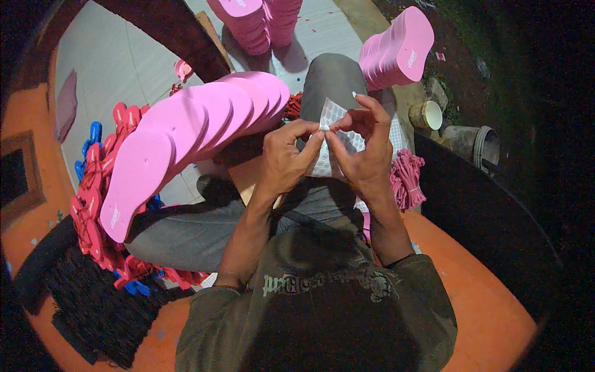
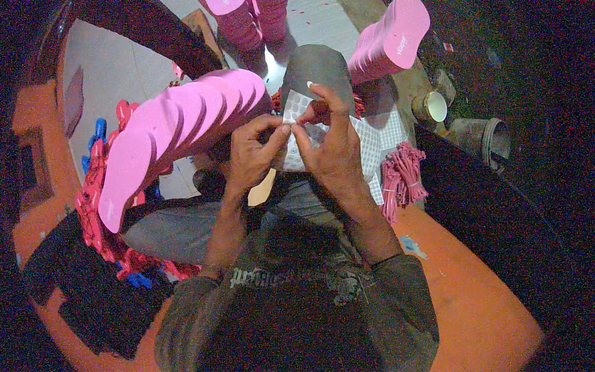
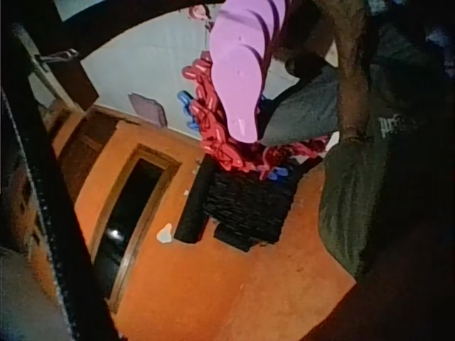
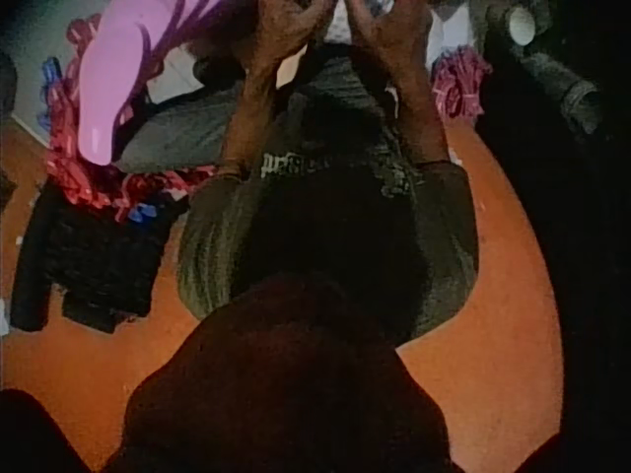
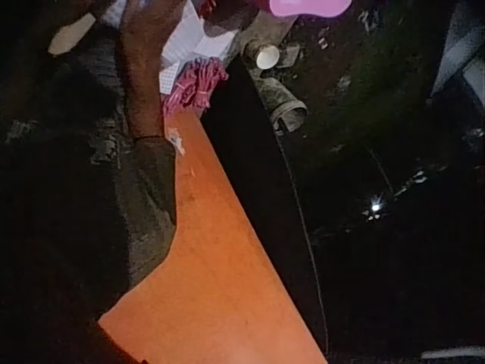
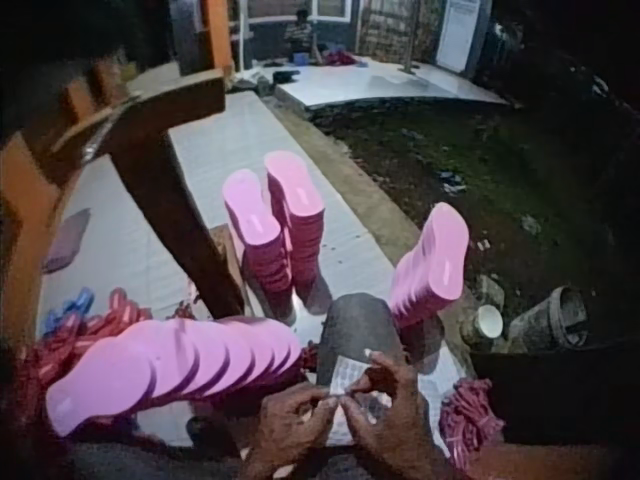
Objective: The person peels small circular labels from a sheet and applies them to pink sandal components.
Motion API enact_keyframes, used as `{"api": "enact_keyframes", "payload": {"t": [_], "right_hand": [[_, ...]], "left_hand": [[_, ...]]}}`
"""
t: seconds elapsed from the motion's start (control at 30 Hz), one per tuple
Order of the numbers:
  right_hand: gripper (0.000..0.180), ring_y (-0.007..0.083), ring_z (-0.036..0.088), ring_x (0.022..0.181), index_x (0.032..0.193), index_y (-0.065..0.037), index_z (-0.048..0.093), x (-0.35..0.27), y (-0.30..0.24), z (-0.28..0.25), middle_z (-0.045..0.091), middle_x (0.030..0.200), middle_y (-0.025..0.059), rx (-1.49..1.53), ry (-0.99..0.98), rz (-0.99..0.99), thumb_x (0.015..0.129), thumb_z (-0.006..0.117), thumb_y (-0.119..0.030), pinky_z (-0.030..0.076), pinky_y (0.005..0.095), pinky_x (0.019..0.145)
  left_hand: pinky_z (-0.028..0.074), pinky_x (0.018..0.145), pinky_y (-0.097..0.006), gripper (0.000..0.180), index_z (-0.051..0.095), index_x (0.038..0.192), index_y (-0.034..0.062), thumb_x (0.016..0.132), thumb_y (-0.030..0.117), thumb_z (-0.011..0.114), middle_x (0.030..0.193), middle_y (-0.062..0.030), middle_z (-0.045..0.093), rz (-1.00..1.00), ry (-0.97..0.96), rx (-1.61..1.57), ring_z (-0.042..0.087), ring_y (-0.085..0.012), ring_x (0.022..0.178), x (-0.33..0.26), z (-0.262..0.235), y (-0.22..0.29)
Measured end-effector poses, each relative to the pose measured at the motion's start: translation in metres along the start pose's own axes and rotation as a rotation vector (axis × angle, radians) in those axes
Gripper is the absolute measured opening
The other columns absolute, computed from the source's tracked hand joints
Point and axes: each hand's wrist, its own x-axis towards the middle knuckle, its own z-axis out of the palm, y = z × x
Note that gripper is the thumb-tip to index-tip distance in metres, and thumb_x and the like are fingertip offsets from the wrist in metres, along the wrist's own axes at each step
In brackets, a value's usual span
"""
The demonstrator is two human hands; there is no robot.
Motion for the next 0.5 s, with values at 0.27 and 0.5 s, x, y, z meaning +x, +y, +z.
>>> {"api": "enact_keyframes", "payload": {"t": [0.27,0.5], "right_hand": [[0.061,0.0208,0.058,0.074,0.119,-0.007,0.036,-0.0008,0.0003,-0.0009,0.053,0.081,0.0106,-0.115,-0.014,-0.065,0.066,0.064,0.006,0.048,0.0316,0.068],[0.057,0.0208,0.057,0.072,0.116,-0.008,0.037,0.0028,0.0016,-0.0055,0.053,0.078,0.0095,-0.088,-0.056,-0.008,0.066,0.063,0.005,0.047,0.0330,0.067]], "left_hand": [[0.045,0.058,-0.024,0.018,0.063,0.088,-0.0013,0.080,0.014,0.060,0.075,-0.0073,0.062,0.021,0.043,0.117,0.056,-0.0097,0.065,-0.0019,0.0028,0.0084],[0.046,0.060,-0.025,0.018,0.063,0.087,-0.0013,0.080,0.014,0.060,0.077,-0.0101,0.063,0.022,0.025,0.063,0.058,-0.0118,0.066,-0.0013,0.0029,0.0049]]}}
